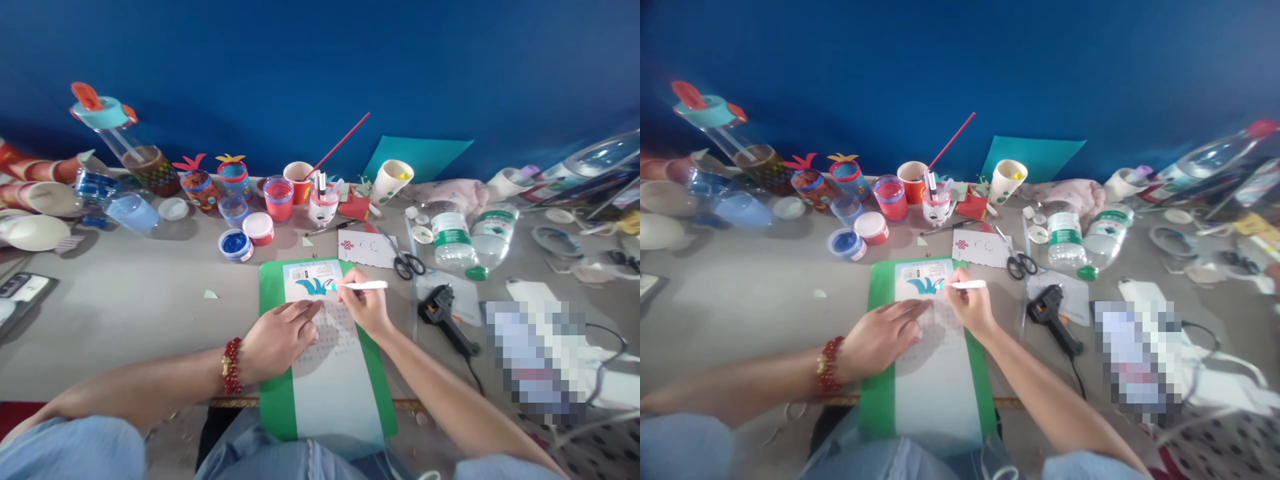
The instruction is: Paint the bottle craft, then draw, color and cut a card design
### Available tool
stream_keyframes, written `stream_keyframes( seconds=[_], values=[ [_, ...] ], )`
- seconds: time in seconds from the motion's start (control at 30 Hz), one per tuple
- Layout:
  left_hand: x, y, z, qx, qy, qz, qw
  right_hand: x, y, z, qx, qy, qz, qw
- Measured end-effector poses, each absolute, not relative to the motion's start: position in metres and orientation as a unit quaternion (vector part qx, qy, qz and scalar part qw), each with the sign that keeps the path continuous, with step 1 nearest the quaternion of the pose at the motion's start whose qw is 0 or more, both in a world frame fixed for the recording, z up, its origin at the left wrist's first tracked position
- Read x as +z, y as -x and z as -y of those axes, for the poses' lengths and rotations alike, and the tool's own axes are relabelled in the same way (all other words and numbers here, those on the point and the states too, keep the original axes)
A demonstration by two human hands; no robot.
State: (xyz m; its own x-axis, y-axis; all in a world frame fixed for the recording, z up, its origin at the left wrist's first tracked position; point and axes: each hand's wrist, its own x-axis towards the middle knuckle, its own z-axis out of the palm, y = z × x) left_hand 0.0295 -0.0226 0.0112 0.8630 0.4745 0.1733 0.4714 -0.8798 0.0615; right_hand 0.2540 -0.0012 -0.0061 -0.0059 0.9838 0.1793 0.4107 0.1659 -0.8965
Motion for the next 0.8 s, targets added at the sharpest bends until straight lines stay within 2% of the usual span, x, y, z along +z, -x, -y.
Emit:
stream_keyframes(
  seconds=[0.4, 0.8],
  values=[
    [0.0139, -0.0306, 0.0222, 0.098, -0.964, -0.245, 0.012, -0.0039, -0.2539, 0.0022, 0.273, 0.581, 0.629, 0.438],
    [0.0103, -0.0294, 0.0227, 0.092, -0.965, -0.244, 0.008, -0.0077, -0.2541, 0.0011, 0.287, 0.572, 0.635, 0.432]
  ],
)
